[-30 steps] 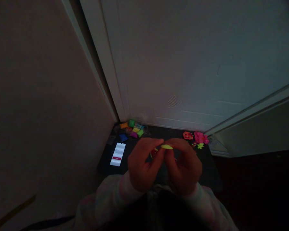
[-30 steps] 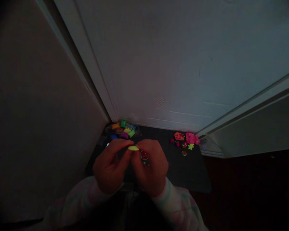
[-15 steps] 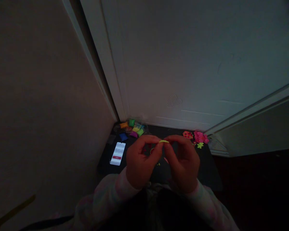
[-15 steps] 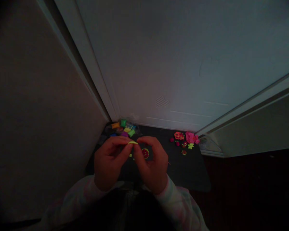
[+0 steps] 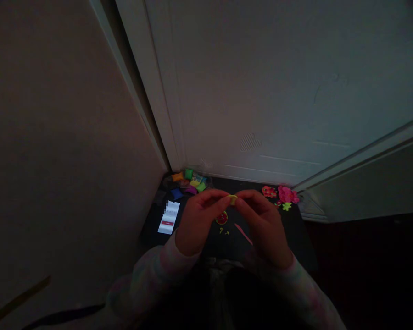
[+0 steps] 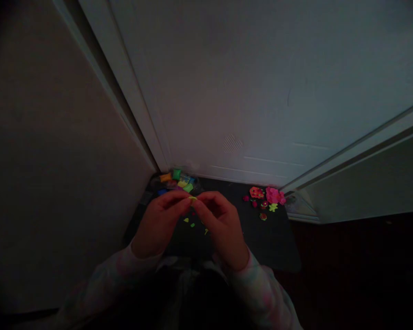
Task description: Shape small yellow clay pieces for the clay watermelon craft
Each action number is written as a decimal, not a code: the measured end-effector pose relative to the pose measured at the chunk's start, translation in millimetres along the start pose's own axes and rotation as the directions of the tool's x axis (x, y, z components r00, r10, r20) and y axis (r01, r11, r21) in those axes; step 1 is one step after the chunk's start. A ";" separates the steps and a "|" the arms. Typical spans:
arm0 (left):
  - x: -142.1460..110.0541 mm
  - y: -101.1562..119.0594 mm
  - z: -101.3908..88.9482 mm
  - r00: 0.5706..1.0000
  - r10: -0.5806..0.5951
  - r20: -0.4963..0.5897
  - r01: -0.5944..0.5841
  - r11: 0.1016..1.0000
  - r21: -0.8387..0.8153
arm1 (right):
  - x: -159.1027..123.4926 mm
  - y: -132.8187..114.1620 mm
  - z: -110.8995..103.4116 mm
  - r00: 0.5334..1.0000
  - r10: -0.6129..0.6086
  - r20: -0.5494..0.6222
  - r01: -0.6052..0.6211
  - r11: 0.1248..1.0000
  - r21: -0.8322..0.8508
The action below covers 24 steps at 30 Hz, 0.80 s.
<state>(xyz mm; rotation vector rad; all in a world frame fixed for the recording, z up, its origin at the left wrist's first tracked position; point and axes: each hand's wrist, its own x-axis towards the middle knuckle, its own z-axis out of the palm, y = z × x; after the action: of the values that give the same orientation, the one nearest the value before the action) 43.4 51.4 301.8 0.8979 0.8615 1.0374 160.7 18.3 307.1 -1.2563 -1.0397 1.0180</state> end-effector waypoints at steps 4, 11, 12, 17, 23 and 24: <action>0.8 2.6 1.2 0.998 0.055 -0.008 -0.053 0.987 0.153 | 1.8 -2.4 -5.6 0.999 0.006 0.054 -0.001 0.995 -0.100; -0.2 2.7 0.7 0.999 0.028 0.037 -0.036 0.970 0.242 | 2.0 0.4 -11.1 0.996 0.027 0.084 -0.011 0.983 -0.184; 0.0 2.2 0.3 0.999 0.003 0.044 -0.013 0.974 0.226 | 2.2 0.7 -11.5 0.996 0.034 0.084 -0.018 0.983 -0.181; 1.8 -2.0 -2.7 0.996 -0.067 0.057 0.057 0.985 0.162 | 2.5 3.4 -14.1 0.990 0.084 0.110 -0.076 0.994 -0.074; 2.5 -6.2 -2.7 0.984 -0.155 0.089 0.162 0.983 -0.084 | 0.8 13.3 -16.5 0.978 0.145 0.150 -0.158 0.984 0.080; 2.3 -6.3 -2.1 0.985 -0.151 0.088 0.162 0.979 -0.127 | 0.7 14.7 -16.7 0.977 0.150 0.153 -0.167 0.980 0.108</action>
<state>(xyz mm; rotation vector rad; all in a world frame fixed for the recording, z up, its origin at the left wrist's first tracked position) 44.3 52.5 294.8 0.7409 0.7752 0.9059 176.7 15.9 291.9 -1.1953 -0.9832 1.2918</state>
